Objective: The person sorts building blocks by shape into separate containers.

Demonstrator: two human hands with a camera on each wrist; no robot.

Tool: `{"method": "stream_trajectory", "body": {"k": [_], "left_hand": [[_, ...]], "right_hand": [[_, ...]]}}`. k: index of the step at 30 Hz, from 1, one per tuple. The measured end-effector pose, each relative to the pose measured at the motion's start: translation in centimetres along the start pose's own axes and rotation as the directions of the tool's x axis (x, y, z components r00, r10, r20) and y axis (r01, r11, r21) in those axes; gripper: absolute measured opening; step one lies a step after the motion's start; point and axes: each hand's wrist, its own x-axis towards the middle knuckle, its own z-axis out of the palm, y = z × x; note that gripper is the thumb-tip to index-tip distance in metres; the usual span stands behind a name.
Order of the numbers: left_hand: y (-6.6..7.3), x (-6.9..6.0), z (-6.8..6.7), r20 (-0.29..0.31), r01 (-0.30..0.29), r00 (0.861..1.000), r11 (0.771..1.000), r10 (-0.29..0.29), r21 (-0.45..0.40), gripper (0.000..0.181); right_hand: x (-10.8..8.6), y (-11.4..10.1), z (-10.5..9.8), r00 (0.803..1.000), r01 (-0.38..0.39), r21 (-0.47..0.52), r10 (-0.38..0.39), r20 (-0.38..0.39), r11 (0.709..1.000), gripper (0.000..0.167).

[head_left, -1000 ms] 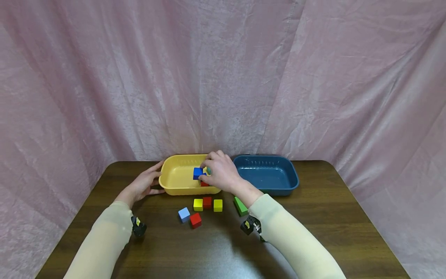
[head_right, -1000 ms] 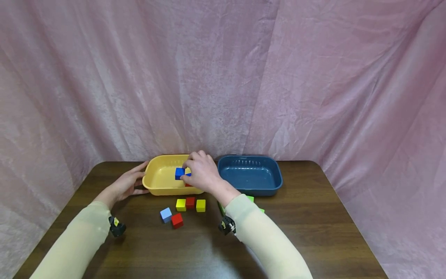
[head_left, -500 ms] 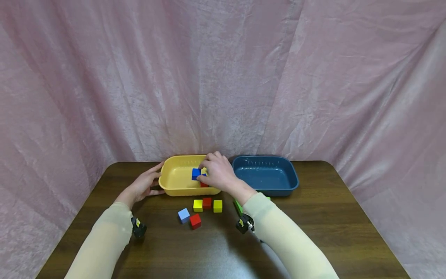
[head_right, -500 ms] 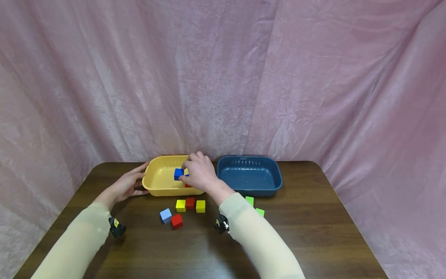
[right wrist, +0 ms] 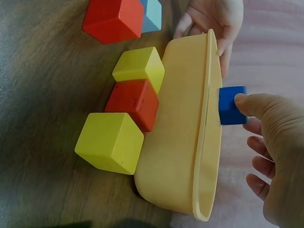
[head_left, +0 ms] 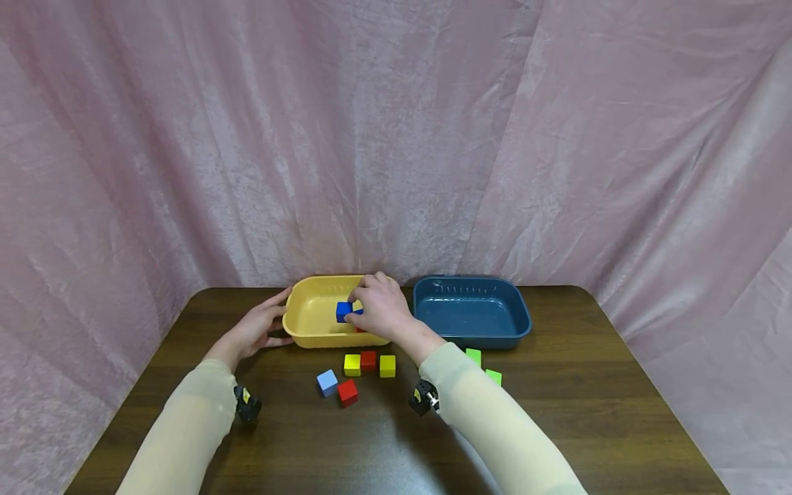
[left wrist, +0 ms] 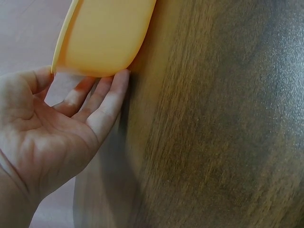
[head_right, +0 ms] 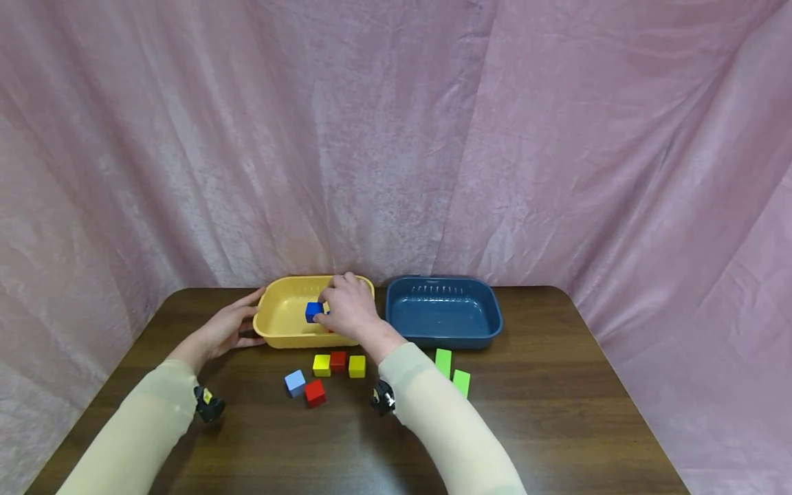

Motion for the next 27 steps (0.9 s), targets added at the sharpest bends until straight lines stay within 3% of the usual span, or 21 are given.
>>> {"method": "stream_trajectory", "body": {"k": [5, 27], "left_hand": [[0.0, 0.1, 0.0, 0.002, 0.009, 1.000, 1.000, -0.009, -0.012, 0.060], [-0.1, 0.3, -0.1, -0.011, 0.010, 1.000, 1.000, -0.010, -0.009, 0.060]], "right_hand": [[-0.1, 0.0, -0.1, 1.000, 0.010, 0.014, -0.010, -0.010, 1.000, 0.042], [-2.3, 1.1, -1.3, 0.998, 0.033, 0.070, -0.029, -0.055, 0.997, 0.037]]}}
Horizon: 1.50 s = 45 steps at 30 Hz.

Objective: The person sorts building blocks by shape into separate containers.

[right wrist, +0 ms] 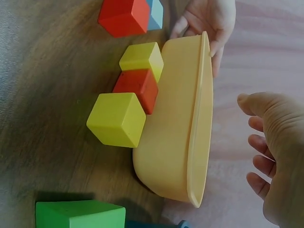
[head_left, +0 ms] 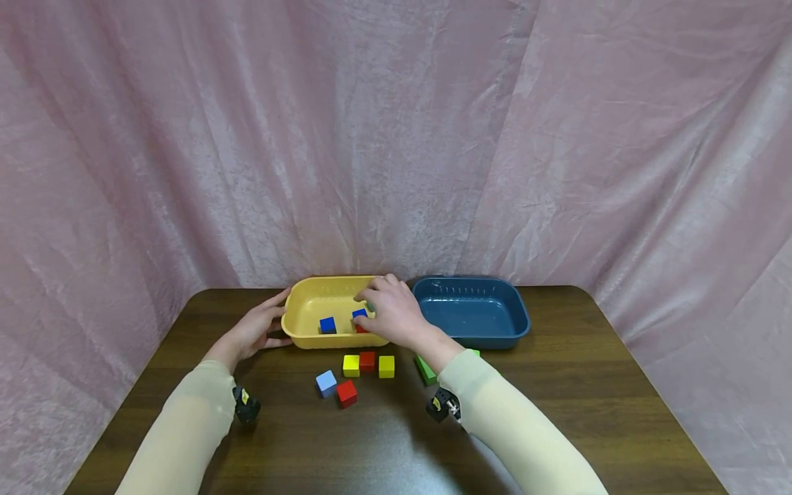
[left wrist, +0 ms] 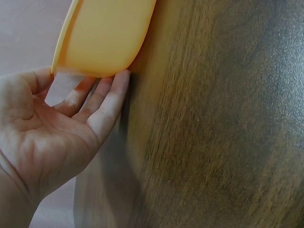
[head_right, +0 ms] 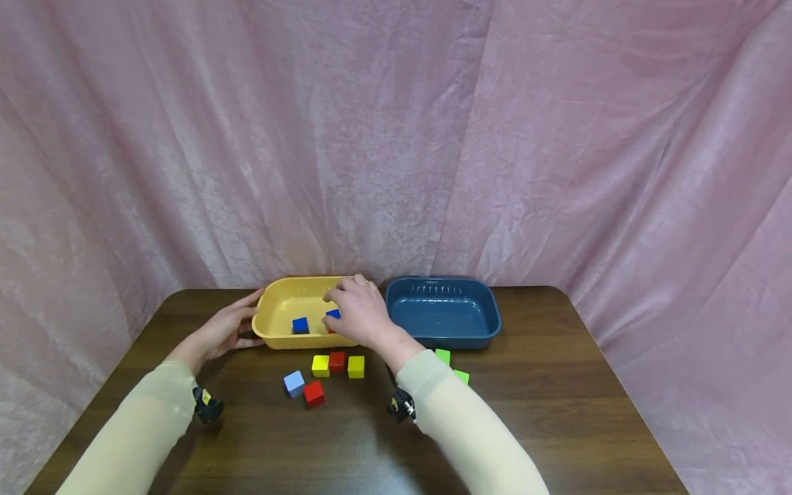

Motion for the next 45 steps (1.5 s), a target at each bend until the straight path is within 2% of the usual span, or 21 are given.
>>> {"method": "stream_trajectory", "body": {"k": [13, 20, 30, 45], "left_hand": [[0.1, -0.2, 0.1, 0.011, -0.013, 1.000, 1.000, 0.013, 0.014, 0.060], [-0.1, -0.1, 0.1, 0.019, -0.019, 1.000, 1.000, 0.019, 0.012, 0.060], [0.0, 0.2, 0.2, 0.009, -0.005, 1.000, 1.000, 0.005, 0.007, 0.060], [0.0, 0.1, 0.2, 0.000, -0.005, 1.000, 1.000, 0.005, 0.020, 0.062]], "right_hand": [[-1.6, -0.9, 0.0, 0.995, 0.096, 0.014, -0.096, -0.020, 0.995, 0.037], [-2.6, -1.3, 0.2, 0.990, 0.140, 0.014, -0.140, -0.002, 0.990, 0.036], [-4.1, -1.6, 0.7, 0.971, 0.240, -0.002, -0.240, -0.003, 0.971, 0.040], [-5.6, -1.7, 1.6, 0.968, 0.239, 0.022, -0.240, 0.078, 0.971, 0.041]]}}
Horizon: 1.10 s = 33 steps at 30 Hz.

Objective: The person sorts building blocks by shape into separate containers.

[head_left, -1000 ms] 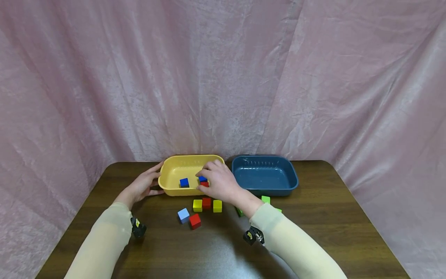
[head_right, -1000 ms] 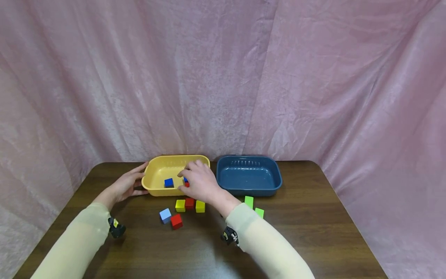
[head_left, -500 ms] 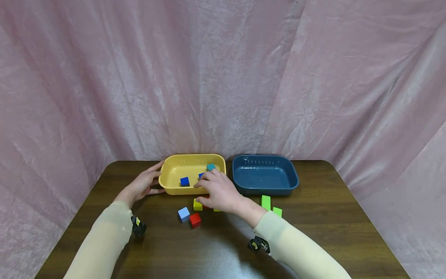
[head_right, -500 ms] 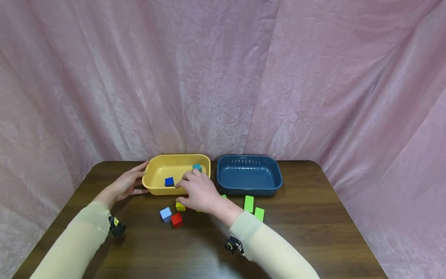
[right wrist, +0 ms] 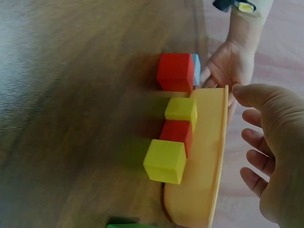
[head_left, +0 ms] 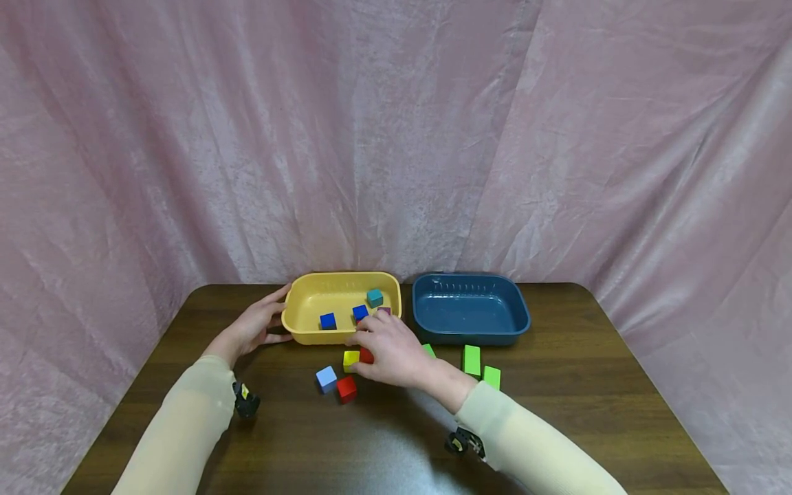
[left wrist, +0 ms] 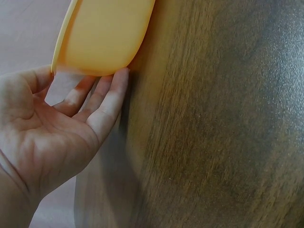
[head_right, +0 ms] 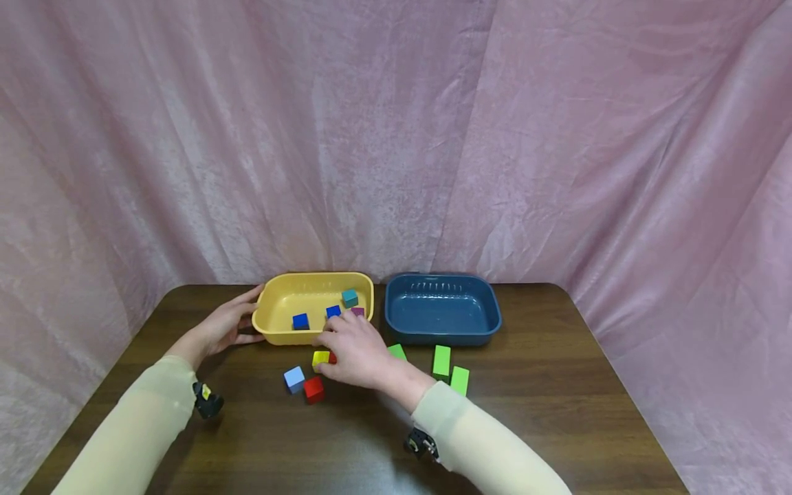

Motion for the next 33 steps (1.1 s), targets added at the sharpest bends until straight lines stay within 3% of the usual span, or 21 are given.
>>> {"method": "stream_trajectory", "body": {"k": [13, 33], "left_hand": [[-0.3, 0.3, -0.2, -0.001, -0.005, 1.000, 1.000, 0.005, 0.008, 0.061], [0.0, 0.0, 0.0, 0.000, -0.007, 1.000, 1.000, 0.007, 0.000, 0.061]], "right_hand": [[-1.5, -0.4, 2.2, 0.996, 0.071, -0.055, -0.068, 0.060, 0.996, 0.041], [-1.6, -1.0, 3.8, 0.996, 0.076, -0.093, -0.071, 0.062, 0.993, 0.033]]}}
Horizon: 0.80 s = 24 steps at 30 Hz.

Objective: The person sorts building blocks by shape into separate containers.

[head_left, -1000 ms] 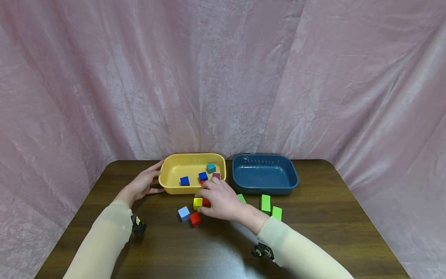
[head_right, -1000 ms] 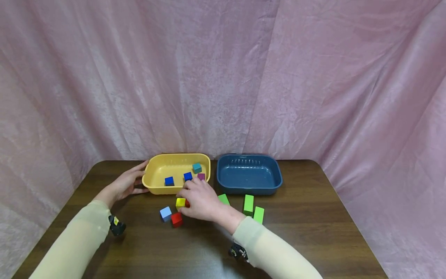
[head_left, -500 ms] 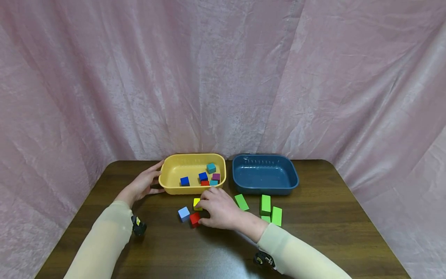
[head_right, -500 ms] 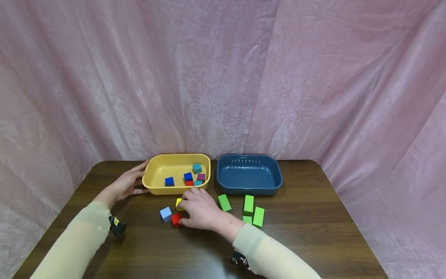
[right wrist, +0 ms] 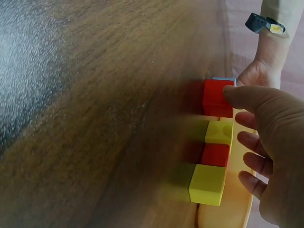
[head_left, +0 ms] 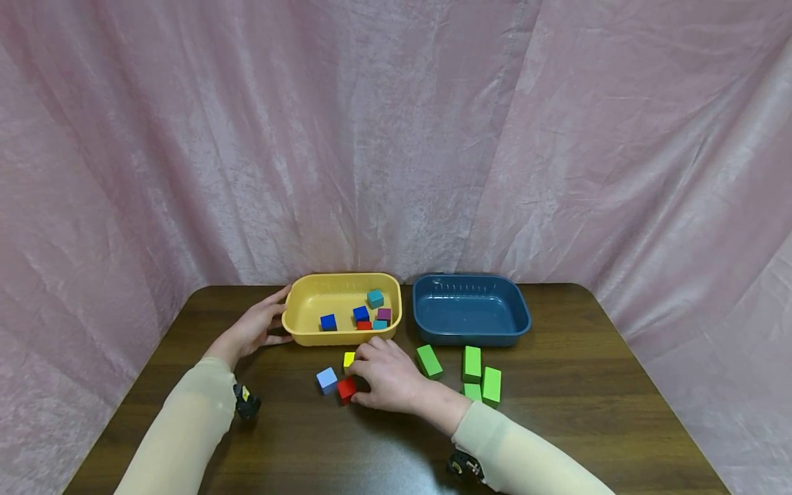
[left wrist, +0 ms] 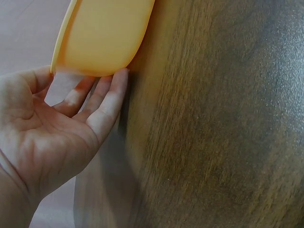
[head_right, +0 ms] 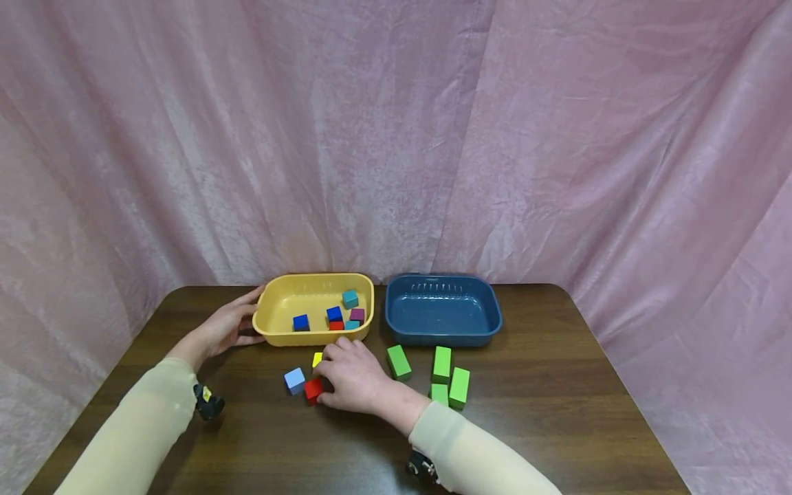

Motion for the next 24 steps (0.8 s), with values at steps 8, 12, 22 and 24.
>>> {"method": "stream_trajectory", "body": {"k": [8, 12, 22, 24], "left_hand": [[0.04, 0.02, -0.05, 0.008, 0.002, 1.000, 1.000, -0.002, -0.005, 0.061], [0.07, 0.06, -0.04, 0.011, 0.006, 1.000, 1.000, -0.006, -0.002, 0.061], [-0.05, 0.07, -0.12, 0.015, -0.002, 1.000, 1.000, 0.002, 0.007, 0.061], [-0.09, 0.09, -0.13, 0.017, -0.004, 1.000, 1.000, 0.004, 0.008, 0.061]], "right_hand": [[0.17, -0.09, 0.40, 1.000, 0.004, -0.035, -0.005, -0.026, 0.999, 0.034], [0.26, -0.08, 0.61, 0.999, 0.007, -0.065, -0.010, -0.042, 0.998, 0.033], [0.42, -0.22, 0.56, 1.000, -0.004, -0.060, 0.004, -0.006, 0.998, 0.033], [0.45, -0.22, 0.60, 1.000, -0.007, -0.059, 0.007, 0.000, 0.998, 0.033]]}}
